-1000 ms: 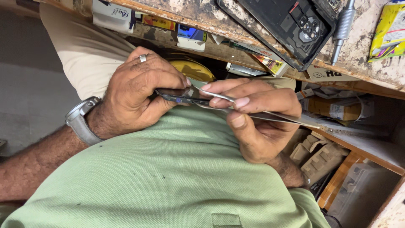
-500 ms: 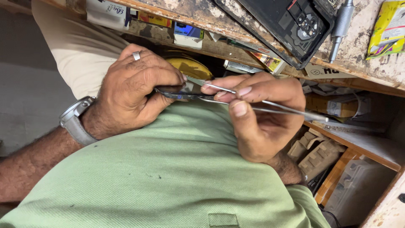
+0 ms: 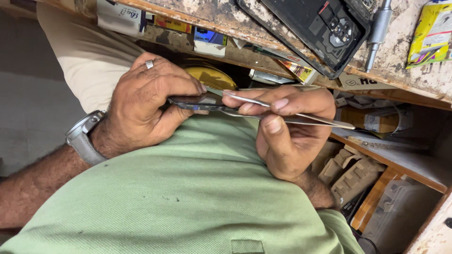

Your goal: The person disassembles a smartphone by removing screws and prying open the casing. They handle the battery, motherboard, and back cover, using a screwdriver and tweezers to manipulate internal components on a cluttered workbench.

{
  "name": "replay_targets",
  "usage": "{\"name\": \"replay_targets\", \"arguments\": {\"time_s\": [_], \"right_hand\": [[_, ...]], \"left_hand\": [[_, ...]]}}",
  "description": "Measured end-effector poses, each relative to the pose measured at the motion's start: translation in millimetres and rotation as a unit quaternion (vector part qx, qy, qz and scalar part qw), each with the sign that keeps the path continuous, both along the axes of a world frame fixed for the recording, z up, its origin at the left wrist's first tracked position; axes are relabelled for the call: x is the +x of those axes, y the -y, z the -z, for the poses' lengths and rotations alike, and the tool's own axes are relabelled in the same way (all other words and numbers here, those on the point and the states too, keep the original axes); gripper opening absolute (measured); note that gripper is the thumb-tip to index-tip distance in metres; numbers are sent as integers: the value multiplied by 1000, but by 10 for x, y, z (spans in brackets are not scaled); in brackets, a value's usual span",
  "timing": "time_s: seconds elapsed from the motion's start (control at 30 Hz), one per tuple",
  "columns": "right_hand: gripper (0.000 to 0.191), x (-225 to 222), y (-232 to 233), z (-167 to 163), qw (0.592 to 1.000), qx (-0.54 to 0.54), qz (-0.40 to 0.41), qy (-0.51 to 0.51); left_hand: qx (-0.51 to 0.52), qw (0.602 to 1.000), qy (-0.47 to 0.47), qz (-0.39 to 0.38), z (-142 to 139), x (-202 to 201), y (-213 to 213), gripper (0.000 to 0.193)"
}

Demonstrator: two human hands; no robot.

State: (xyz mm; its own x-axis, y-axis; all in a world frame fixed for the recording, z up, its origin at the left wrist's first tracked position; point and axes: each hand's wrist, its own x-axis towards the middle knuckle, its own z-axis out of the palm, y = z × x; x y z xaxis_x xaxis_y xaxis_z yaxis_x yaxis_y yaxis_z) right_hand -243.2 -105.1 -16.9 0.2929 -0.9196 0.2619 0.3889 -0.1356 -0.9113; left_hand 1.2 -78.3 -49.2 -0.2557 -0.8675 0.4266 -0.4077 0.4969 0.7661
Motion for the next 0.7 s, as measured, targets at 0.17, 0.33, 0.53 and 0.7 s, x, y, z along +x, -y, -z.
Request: {"name": "replay_targets", "arguments": {"time_s": [0.17,0.33,0.53,0.7], "right_hand": [[16,22,66,-5,997,-65,-35,9],[18,12,91,-15,990,-120,-70,-25],[16,14,2,14,995,60,-48,61],[19,17,46,28,999,-10,-26,30]], "left_hand": [[-9,1000,-4,-1,5,2,-7,29],[-10,1000,4,-7,-4,7,-14,28],[-22,1000,13,4,-25,28,-11,33],[-21,999,28,-2,-34,35,-23,37]]}}
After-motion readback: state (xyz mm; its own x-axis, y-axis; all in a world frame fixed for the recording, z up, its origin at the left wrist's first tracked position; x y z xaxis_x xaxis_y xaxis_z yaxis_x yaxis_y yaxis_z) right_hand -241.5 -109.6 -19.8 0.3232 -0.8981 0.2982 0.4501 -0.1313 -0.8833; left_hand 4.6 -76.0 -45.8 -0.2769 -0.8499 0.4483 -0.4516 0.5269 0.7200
